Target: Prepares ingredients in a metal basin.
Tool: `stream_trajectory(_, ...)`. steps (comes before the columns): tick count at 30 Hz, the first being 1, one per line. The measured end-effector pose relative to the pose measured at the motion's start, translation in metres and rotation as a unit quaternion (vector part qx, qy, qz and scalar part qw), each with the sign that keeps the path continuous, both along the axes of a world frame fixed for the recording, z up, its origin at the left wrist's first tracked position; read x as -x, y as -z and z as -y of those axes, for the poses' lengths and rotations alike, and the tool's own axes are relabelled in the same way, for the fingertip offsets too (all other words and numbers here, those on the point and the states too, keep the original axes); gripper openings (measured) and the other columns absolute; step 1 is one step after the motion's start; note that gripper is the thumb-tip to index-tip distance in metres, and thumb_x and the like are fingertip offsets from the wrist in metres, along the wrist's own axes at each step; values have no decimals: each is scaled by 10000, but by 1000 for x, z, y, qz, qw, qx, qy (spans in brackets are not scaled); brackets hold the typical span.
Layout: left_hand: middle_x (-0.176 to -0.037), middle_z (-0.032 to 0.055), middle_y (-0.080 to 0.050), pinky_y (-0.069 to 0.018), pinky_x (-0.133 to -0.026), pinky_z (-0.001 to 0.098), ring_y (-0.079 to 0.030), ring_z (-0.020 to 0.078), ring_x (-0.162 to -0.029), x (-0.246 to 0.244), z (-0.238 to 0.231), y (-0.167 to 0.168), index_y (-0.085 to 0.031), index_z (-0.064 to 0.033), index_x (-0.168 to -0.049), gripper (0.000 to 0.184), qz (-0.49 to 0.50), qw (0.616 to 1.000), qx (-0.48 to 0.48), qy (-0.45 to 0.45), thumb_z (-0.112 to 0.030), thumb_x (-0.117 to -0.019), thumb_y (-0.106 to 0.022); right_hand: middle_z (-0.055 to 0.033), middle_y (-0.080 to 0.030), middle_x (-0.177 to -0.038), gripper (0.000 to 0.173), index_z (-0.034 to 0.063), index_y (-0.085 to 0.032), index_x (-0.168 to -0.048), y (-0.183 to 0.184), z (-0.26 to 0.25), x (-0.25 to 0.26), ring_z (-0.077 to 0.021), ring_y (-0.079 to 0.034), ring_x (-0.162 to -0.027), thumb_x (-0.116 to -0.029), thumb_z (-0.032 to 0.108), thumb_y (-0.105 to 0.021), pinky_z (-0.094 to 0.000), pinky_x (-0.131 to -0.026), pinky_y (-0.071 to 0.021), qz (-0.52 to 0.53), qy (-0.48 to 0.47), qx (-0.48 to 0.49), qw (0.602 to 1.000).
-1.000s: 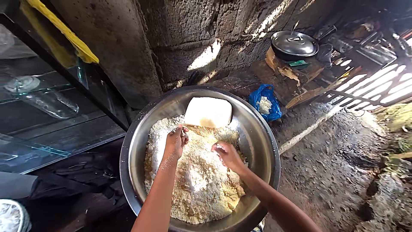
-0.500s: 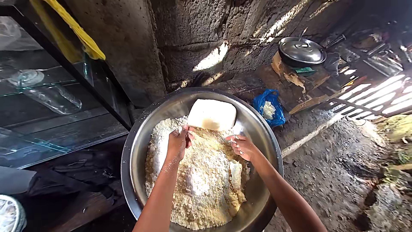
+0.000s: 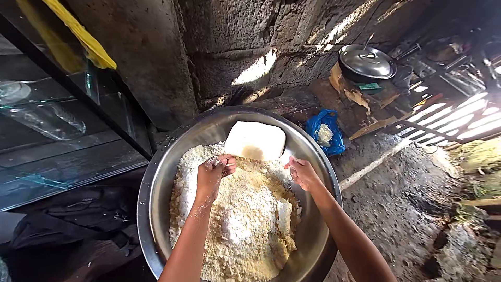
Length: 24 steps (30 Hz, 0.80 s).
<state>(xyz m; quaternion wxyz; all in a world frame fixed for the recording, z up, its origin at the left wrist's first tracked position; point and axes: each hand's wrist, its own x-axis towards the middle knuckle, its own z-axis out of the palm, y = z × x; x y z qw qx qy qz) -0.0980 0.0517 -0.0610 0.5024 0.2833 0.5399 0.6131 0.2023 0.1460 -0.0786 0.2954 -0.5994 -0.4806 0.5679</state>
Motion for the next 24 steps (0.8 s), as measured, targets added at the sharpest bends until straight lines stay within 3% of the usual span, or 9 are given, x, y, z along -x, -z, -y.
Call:
stream_trajectory(3, -781, 106, -740, -593, -577, 261, -701, 147, -596, -4, 1, -4, -657, 52, -1115, 221, -23, 999, 25, 23, -109, -1071, -512, 43, -397, -519, 554, 70, -606, -811, 5, -9, 2, -58, -321, -390, -1105, 475, -368, -214, -399, -295, 71, 35, 21, 997)
stream_trajectory(4, -701, 80, -714, -560, -526, 236, -660, 116, -533, -6, 0, -2, -673, 46, -1069, 255, -39, 999, 25, 25, -144, -1080, -502, 38, -470, -587, 480, 55, -650, -889, 8, -12, -2, -55, -400, -450, -1115, 389, -392, -213, -451, -363, 78, 0, 12, 997)
stream_trajectory(6, -678, 55, -694, -552, -551, 232, -645, 99, -548, -6, -2, 4, -703, 33, -1036, 293, -66, 997, 23, 24, -171, -1085, -497, -62, -661, -1025, 221, 7, -658, -1178, 12, -16, -13, -110, -616, -829, -1031, 70, -507, -280, -767, -532, 76, -133, -8, 988)
stream_trajectory(8, -878, 92, -734, -606, -725, 283, -715, 135, -754, -5, -4, 11, -690, 41, -1106, 212, -72, 997, 17, 25, -93, -1061, -532, -130, -688, -1186, 281, -31, -661, -1209, 18, -16, -16, -158, -675, -993, -941, -68, -587, -330, -914, -561, 83, -193, -29, 977)
stream_trajectory(11, -1075, 150, -741, -625, -840, 331, -750, 197, -905, -3, -7, 11, -656, 68, -1200, 218, -42, 999, -1, -2, 43, -1019, -537, -83, -733, -988, 195, -19, -710, -1141, 22, -15, -12, -103, -692, -782, -969, -14, -620, -274, -756, -595, 109, -170, -39, 979)
stream_trajectory(13, -1068, 144, -749, -633, -799, 333, -755, 202, -860, 0, -7, 8, -659, 61, -1194, 212, -22, 999, -13, -25, 31, -1024, -535, -36, -721, -858, 185, 12, -708, -1153, 24, -14, -7, -51, -600, -586, -1018, 102, -618, -211, -540, -502, 124, -133, -26, 983)
stream_trajectory(15, -1056, 136, -755, -637, -757, 330, -758, 201, -826, 5, -6, 4, -652, 52, -1196, 206, -15, 998, -20, -49, -4, -1036, -535, -18, -689, -781, 224, 34, -712, -1148, 25, -14, -3, -42, -517, -507, -1041, 200, -606, -202, -460, -414, 152, -114, -23, 982)
stream_trajectory(20, -903, 99, -764, -612, -654, 285, -741, 161, -720, 22, -2, -6, -648, 30, -1104, 242, 2, 994, -16, -106, -139, -1087, -476, -51, -595, -746, 479, 13, -663, -1074, 30, -12, 11, -104, -483, -519, -1107, 416, -407, -291, -532, -448, 287, -174, -20, 942)
stream_trajectory(24, -888, 104, -759, -612, -670, 301, -742, 171, -741, 26, -2, -5, -641, 27, -1150, 295, -2, 996, -9, -89, -152, -1110, -411, -136, -692, -1206, 346, 41, -644, -1317, 24, -12, 29, -203, -721, -918, -1096, 150, -400, -390, -862, -601, 310, -286, -28, 907)
